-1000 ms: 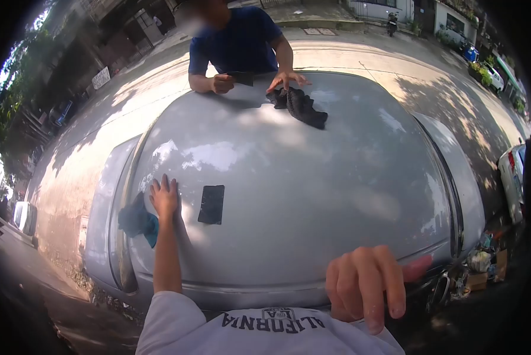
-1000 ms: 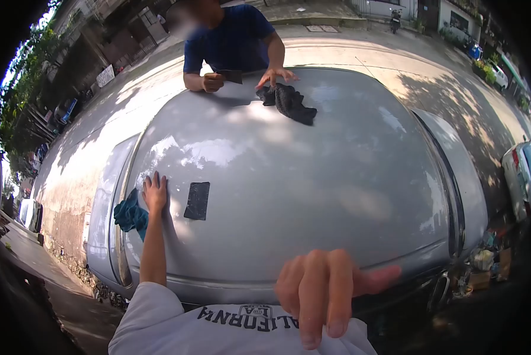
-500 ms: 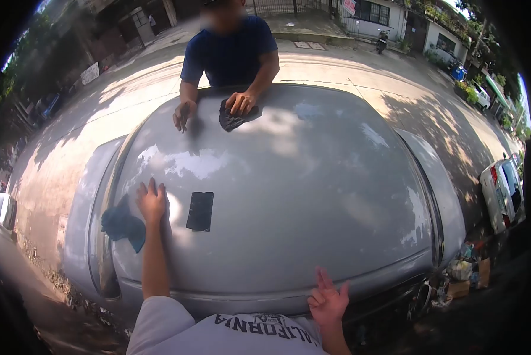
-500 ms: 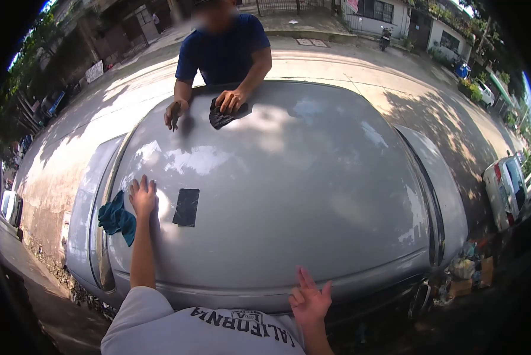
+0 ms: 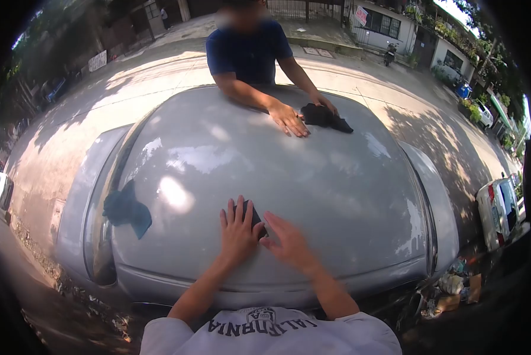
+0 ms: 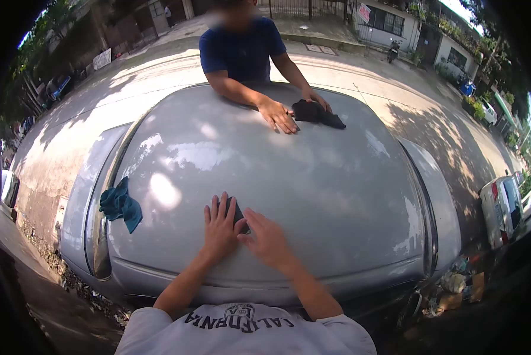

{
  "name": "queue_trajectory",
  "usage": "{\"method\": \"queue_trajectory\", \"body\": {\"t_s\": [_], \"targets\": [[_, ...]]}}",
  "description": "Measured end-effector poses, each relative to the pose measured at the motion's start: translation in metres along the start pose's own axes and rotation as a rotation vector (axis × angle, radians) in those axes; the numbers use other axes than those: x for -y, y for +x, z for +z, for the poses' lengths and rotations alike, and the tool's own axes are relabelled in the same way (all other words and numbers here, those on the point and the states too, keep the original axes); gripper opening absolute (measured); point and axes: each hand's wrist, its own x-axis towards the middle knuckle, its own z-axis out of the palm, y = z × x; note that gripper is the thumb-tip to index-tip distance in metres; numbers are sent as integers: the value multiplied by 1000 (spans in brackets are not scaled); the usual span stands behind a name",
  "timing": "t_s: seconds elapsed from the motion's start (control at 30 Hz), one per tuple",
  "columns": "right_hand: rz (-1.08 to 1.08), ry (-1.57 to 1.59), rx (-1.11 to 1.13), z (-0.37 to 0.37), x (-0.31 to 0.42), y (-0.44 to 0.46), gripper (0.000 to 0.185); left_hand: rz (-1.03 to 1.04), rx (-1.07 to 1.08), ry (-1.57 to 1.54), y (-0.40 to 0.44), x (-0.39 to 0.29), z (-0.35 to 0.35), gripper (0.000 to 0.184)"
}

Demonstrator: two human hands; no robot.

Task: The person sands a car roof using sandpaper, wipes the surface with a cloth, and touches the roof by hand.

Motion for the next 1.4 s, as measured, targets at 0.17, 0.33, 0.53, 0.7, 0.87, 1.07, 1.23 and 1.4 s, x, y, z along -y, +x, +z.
{"method": "queue_trajectory", "body": {"t_s": [0.17, 0.33, 0.53, 0.7, 0.87, 1.07, 1.23, 1.4], "targets": [[-137, -969, 44, 29, -48, -49, 63, -86, 215, -622, -2, 45, -47, 42], [105, -1068, -217, -16, -46, -90, 66, -621, -443, 322, 20, 229, -133, 62], [438, -980, -817, -117, -89, -113, 53, -712, -182, 348, -17, 336, -98, 63], [335, -1064, -807, -141, -117, -120, 47, -424, -611, 371, -13, 307, -87, 39], [507, -1113, -737, -138, -110, -115, 44, -22, -480, -14, 13, 159, -58, 21], [509, -1058, -733, -145, -114, -118, 43, 403, 52, -574, 28, -91, 32, 24], [443, -975, -724, -146, -119, -121, 44, 615, 136, -601, 75, -181, 82, 30], [462, -1015, -734, -145, -121, -121, 43, 184, -159, -442, 173, -54, 72, 43]]}}
